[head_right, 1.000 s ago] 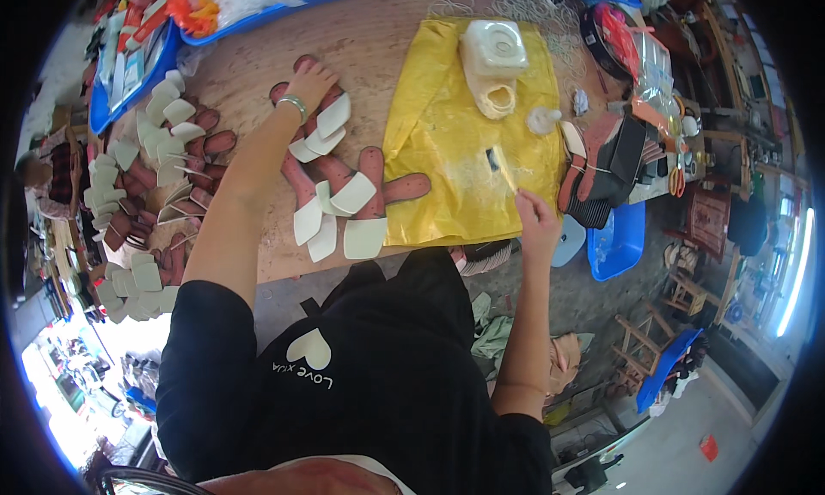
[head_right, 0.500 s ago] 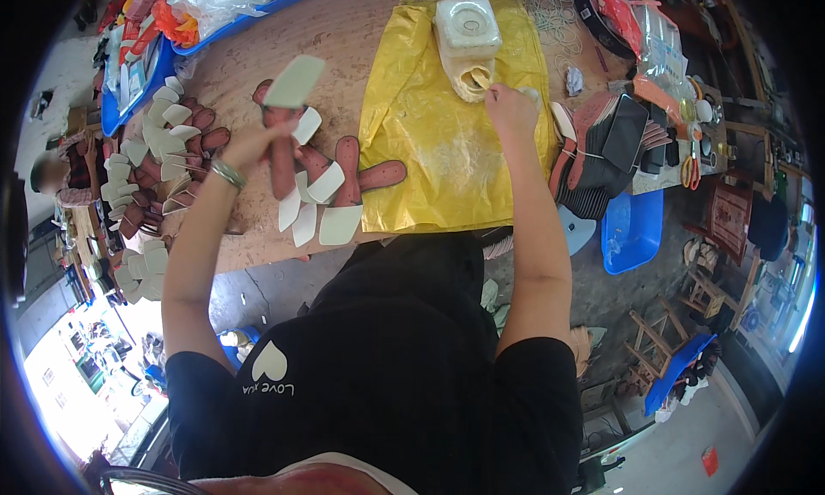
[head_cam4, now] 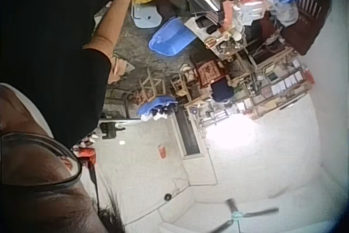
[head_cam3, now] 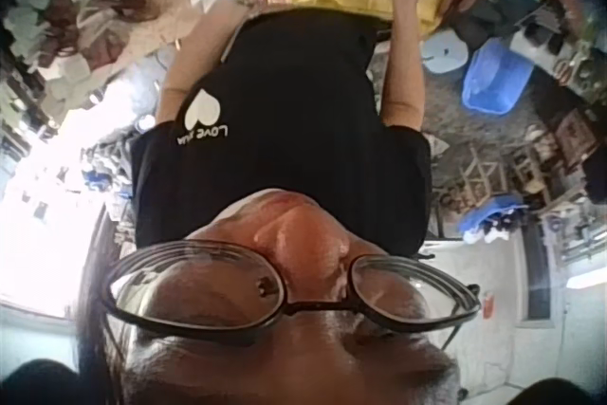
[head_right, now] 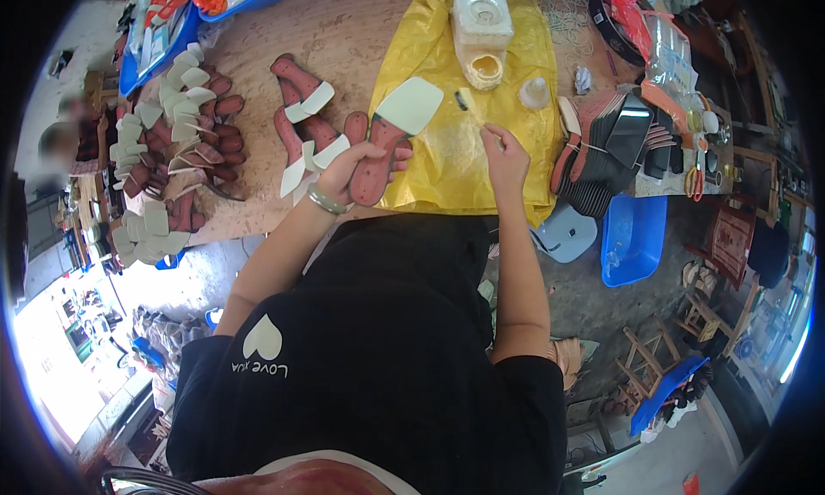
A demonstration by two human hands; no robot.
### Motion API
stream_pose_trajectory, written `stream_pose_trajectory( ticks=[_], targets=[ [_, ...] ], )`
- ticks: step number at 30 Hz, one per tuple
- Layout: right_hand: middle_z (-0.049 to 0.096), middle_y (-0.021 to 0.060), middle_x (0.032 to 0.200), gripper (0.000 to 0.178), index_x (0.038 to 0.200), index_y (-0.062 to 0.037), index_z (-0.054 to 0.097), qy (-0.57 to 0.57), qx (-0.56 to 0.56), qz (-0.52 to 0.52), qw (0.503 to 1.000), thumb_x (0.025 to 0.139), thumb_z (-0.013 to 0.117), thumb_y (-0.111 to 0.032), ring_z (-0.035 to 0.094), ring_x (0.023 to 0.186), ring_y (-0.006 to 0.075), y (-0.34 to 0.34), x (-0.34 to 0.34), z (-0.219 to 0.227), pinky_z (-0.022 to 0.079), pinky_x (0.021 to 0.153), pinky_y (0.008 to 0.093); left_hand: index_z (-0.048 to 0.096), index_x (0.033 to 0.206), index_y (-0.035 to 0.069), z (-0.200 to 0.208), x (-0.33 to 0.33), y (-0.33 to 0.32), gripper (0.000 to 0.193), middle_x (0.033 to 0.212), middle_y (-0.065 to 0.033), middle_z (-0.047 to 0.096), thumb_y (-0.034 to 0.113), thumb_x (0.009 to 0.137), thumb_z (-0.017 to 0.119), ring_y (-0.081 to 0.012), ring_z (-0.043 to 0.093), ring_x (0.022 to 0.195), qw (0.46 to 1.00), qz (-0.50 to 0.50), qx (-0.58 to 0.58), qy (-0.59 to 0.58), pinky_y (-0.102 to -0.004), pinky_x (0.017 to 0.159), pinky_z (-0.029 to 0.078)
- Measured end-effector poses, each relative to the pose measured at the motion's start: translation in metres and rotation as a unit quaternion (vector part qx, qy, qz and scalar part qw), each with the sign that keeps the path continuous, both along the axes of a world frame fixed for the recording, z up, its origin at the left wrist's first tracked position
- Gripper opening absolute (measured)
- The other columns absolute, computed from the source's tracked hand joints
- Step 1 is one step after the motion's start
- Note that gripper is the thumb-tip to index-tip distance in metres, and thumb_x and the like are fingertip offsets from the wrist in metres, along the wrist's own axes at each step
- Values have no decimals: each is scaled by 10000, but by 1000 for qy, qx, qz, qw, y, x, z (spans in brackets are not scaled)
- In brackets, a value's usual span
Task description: Applying glue to shoe components with a brush.
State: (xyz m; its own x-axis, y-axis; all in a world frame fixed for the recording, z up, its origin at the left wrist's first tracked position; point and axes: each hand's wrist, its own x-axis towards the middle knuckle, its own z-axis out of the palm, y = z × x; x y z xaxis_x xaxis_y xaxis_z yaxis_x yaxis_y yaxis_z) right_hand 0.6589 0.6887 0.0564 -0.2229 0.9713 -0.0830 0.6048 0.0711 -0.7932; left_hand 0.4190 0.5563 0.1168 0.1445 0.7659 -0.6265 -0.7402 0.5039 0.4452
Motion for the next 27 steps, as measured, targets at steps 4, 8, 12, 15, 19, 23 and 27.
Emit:
stream_pose_trajectory(
  ticks=[4,8,12,15,19,23,27],
  targets=[
    [697,134,869,191,956,-78,710,121,76,170,975,862,634,-225,675,752,248,-39,-11,30,515,672,319,467,1236,-32,11,3,-5,417,1049,-145,633,137,857,513,-206,637,899,1000,-9,-20,12,-310,800,526],
    [694,116,889,160,953,-85,704,-7,101,-20,995,828,681,-182,674,771,246,7,-8,25,520,668,312,520,1140,-50,15,6,-15,353,967,-125,641,143,845,530,-207,644,849,999,-13,-37,22,-317,783,535],
    [691,106,891,172,957,-118,705,91,194,234,948,849,656,-243,666,768,262,-33,-27,50,523,674,337,542,1110,-46,21,7,-24,321,953,-118,644,139,847,524,-198,643,835,999,16,-22,42,-310,778,535],
    [690,96,866,163,951,-125,705,38,231,163,959,843,662,-239,666,755,256,-16,-32,37,521,653,330,560,1083,-42,29,10,-25,299,941,-110,644,140,850,520,-187,639,829,1000,5,-26,12,-297,770,531],
    [687,105,859,167,952,-133,703,66,118,66,989,850,653,-254,661,733,264,5,-32,57,515,635,344,544,1112,-38,46,9,-28,316,934,-106,642,144,856,514,-184,635,809,999,12,-2,47,-291,747,528],
    [688,109,862,185,959,-124,700,17,220,307,926,862,644,-272,660,725,276,-35,-44,67,515,642,354,516,1154,-31,49,9,-29,341,938,-106,643,148,864,503,-185,638,798,998,50,7,30,-290,724,537],
    [687,106,849,160,943,-118,699,-24,159,51,986,848,659,-240,656,724,287,-1,-23,40,516,647,359,507,1171,-24,37,0,-32,351,940,-111,645,156,869,500,-183,643,791,998,61,-2,33,-279,703,546]
  ],
)
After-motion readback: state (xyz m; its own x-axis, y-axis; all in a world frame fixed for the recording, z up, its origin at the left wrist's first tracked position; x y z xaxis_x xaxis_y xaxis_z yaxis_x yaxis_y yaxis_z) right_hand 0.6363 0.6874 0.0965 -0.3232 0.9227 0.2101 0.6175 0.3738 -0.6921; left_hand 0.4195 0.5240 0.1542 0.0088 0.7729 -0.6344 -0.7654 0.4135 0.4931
